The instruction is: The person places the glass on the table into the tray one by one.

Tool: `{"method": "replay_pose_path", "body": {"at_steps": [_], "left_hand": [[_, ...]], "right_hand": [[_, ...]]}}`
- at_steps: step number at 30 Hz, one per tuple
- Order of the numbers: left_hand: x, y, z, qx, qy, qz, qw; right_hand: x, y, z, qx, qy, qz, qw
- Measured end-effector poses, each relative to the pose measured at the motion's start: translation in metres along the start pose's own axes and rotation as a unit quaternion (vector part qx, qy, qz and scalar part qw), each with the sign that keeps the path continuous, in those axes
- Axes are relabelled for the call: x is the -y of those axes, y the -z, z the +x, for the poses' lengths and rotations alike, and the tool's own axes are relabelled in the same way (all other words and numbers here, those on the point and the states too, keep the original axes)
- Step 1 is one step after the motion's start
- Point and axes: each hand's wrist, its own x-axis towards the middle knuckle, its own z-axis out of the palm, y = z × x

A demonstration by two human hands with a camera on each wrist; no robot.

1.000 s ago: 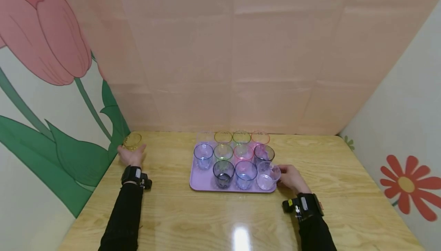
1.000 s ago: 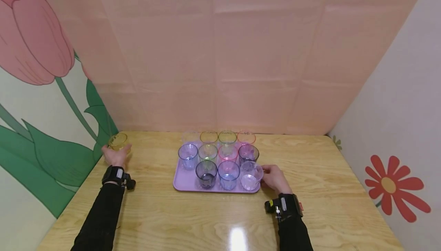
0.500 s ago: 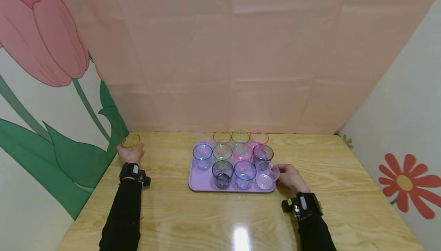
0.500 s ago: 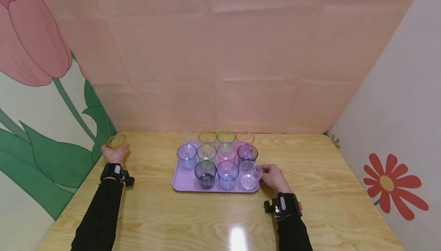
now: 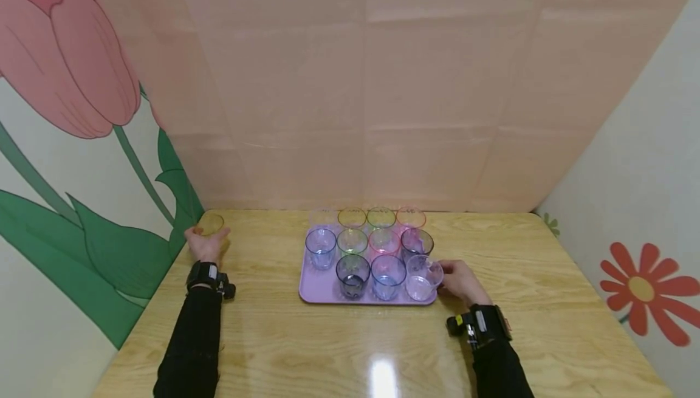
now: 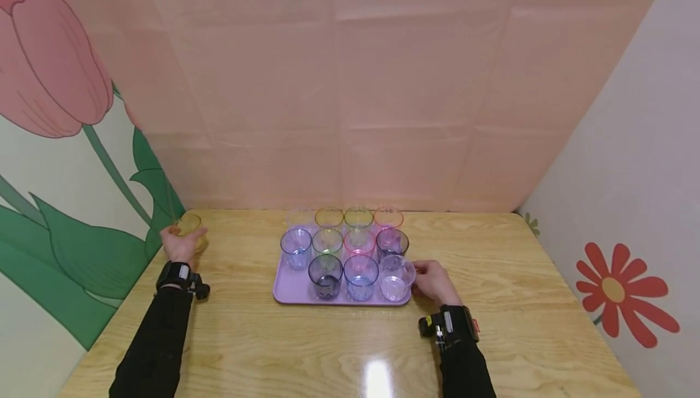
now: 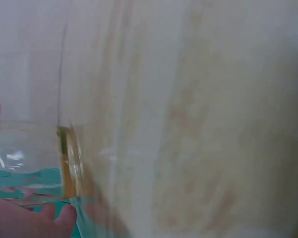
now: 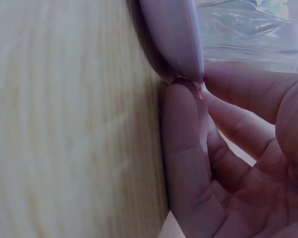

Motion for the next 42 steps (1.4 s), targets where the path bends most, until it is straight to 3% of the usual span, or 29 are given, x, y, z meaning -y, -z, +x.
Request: {"method": "replay_pose_path", "body": {"at_steps": [5,9,16,20,24,30,36,42], "left_hand": [[0.004,-0.003,0.0,-0.002,-0.023,-0.026,0.9994],[0.0,-0.004,-0.012,0.006,-0.037,-0.059,0.9976],[-0.008,-0.008,-0.034,0.088,-0.086,-0.059,0.9906],[-0.015,-0.008,-0.046,0.117,-0.104,-0.083,0.9842],[-0.02,-0.005,-0.059,0.135,-0.11,-0.111,0.9784],[-0.021,0.001,-0.075,0.15,-0.124,-0.11,0.9747],[-0.018,-0.002,-0.084,0.174,-0.124,-0.111,0.9705],[-0.015,-0.006,-0.087,0.178,-0.125,-0.156,0.9635]], "right_hand": [[0.002,0.001,0.001,0.002,-0.006,0.004,1.0],[0.0,0.0,0.001,0.003,-0.002,0.004,1.0],[-0.002,0.0,0.0,0.0,0.007,0.008,1.0],[-0.003,-0.001,0.0,-0.001,0.009,0.006,1.0],[-0.003,-0.002,0.0,-0.003,0.01,-0.001,1.0],[-0.001,0.0,-0.001,-0.002,-0.002,-0.009,1.0],[-0.002,0.001,-0.002,-0.006,-0.006,-0.006,1.0],[0.0,0.0,0.0,-0.004,-0.007,-0.013,1.0]]}}
